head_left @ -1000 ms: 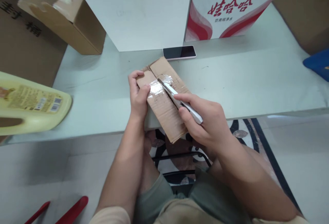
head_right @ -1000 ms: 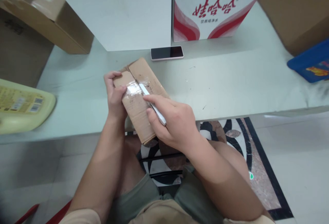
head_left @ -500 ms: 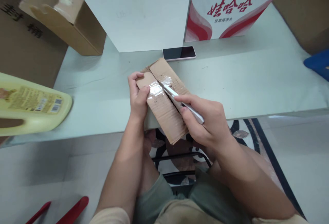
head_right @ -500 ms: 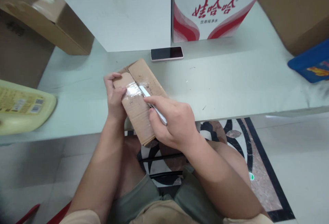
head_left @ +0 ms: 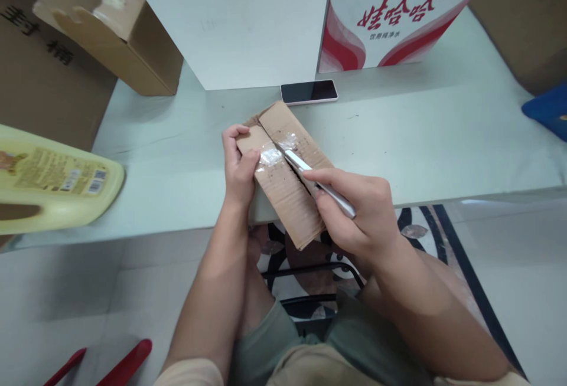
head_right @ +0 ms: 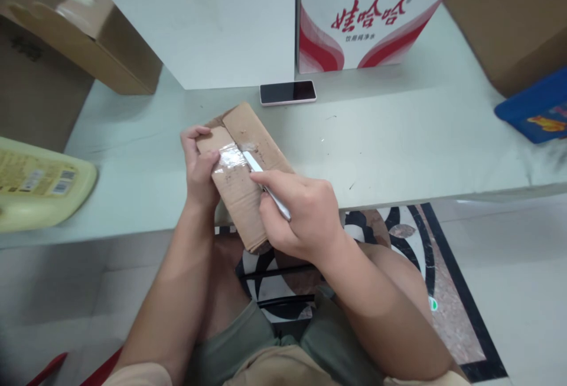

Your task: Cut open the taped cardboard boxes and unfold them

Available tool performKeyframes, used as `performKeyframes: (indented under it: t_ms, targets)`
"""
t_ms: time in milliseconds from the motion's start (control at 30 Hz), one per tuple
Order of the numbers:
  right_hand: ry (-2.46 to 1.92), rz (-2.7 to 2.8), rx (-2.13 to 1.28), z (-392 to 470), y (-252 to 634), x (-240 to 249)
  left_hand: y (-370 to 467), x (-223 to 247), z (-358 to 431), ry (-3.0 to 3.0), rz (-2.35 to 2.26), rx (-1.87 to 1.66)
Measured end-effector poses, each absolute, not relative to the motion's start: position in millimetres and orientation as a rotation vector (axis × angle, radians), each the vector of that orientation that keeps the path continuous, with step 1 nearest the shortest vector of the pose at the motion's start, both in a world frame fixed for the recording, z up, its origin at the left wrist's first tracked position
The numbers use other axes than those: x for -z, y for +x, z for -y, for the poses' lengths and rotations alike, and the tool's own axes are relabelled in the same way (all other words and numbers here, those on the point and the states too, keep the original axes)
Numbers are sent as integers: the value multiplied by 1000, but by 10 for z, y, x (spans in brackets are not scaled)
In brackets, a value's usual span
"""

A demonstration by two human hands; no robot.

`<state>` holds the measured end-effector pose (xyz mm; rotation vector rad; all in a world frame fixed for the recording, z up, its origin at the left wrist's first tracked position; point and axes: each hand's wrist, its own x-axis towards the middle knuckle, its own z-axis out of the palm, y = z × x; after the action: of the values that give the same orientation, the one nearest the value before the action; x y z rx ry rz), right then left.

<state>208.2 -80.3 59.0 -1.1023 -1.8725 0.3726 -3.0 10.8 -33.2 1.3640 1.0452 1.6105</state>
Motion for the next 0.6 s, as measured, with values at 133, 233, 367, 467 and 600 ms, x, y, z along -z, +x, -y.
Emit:
performKeyframes:
  t_ms: [133,233,367,467,600]
  targets:
    - [-1151,1904,-409,787,2065,-600,-22,333,-110,1362,-1032,-1614]
    - [-1109,1879,-383,791,2081,-581,-26,335,-114,1401,-1048,-1618]
    - [-1072,1808,-390,818,2122,-555,-34,341,-114,1411,-1063,-1624]
    - [-1056,1775,-423,823,2129,-556,-27,338,-104,1397,-1067,-1631]
    - [-1051,1760,-467,812,2112,-580,-11,319,-84,1372,-1049,-1628]
